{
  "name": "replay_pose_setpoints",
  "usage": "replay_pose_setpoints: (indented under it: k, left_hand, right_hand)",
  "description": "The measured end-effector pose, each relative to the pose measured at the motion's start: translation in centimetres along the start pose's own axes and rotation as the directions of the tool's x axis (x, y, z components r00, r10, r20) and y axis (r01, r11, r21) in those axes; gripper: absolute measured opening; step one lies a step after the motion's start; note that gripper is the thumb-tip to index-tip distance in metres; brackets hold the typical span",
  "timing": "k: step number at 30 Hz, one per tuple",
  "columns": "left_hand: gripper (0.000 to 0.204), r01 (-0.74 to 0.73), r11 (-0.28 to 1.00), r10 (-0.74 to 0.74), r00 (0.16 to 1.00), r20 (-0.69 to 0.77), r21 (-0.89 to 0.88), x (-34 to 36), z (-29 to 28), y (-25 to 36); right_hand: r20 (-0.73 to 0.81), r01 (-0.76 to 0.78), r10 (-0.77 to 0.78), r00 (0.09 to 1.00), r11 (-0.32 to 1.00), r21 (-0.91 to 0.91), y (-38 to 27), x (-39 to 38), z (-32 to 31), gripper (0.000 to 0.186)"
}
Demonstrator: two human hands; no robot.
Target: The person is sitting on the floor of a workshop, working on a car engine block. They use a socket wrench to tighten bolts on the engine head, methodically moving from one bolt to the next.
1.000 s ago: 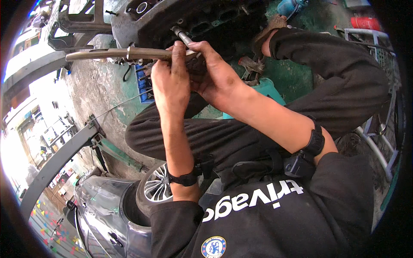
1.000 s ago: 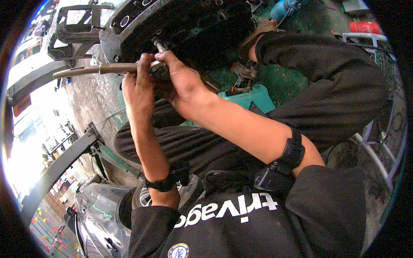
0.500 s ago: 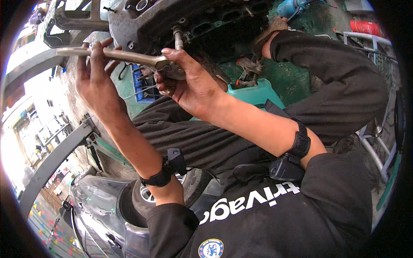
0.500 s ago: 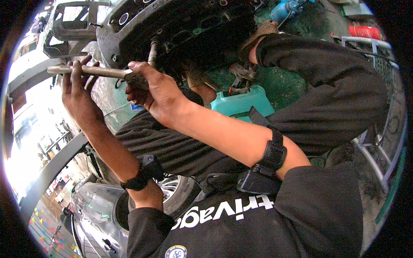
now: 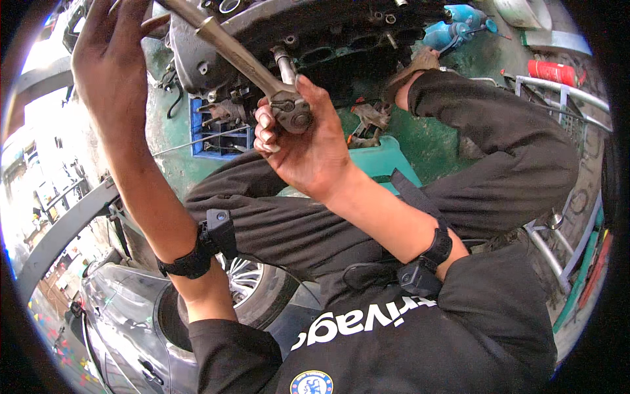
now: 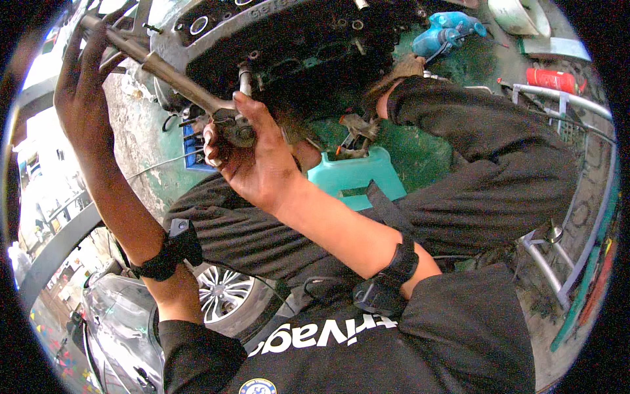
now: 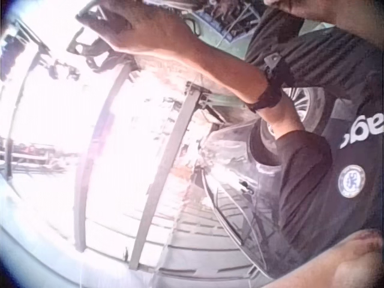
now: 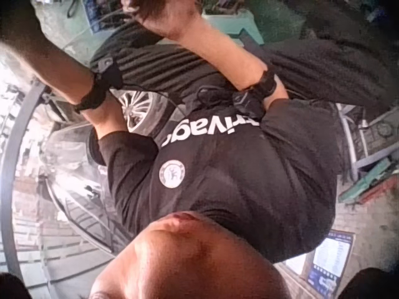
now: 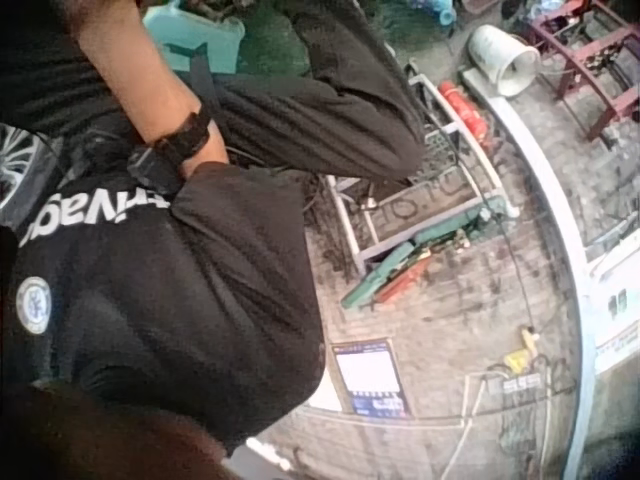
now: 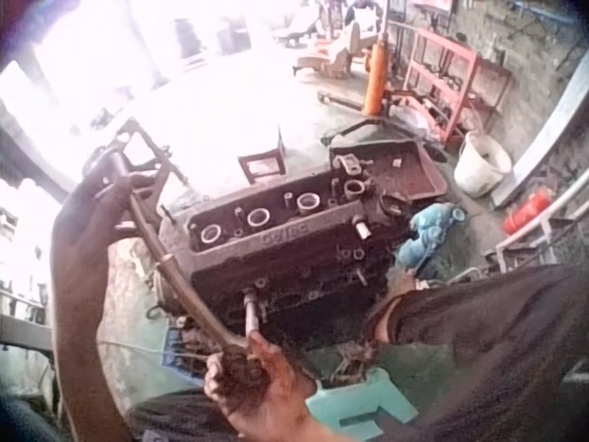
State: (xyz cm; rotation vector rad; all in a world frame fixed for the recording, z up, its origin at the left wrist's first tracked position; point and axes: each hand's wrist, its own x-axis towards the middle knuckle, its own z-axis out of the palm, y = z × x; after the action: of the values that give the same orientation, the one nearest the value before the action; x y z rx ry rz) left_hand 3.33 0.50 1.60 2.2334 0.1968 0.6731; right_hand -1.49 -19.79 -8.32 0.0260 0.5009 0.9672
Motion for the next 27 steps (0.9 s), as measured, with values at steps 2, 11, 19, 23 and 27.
replay_pose_setpoints:
  k: [2,11,19,23,27]
  left_hand:
    - [0.029,0.082,0.99,-0.076,0.996,0.055,-0.117,1.0,1.4,1.5]
    - [0.054,0.203,0.972,-0.196,0.979,0.062,-0.12,2.9,5.9,5.5]
    - [0.046,0.351,0.932,-0.357,0.931,-0.071,-0.084,-1.2,-3.2,-2.3]
    - [0.036,0.559,0.829,-0.557,0.827,-0.078,-0.009,-7.6,-6.6,-1.9]
    - [0.034,0.799,0.584,-0.81,0.561,0.172,0.141,-13.3,-8.1,0.2]
  right_hand:
    - [0.007,-0.022,0.022,1.0,0.998,0.06,0.5,0.3,-0.2,0.053]
    - [-0.02,-0.045,0.044,0.999,0.999,-0.018,-1.6,0.6,1.5,0.056]
    - [-0.161,0.0,-0.12,0.98,0.802,-0.597,-3.9,1.1,4.8,0.034]
    - [-0.295,-0.139,-0.171,0.94,0.597,-0.79,-3.7,0.8,4.9,0.029]
    - [-0.192,-0.055,-0.347,0.918,0.367,-0.929,-2.7,-0.4,3.8,0.029]
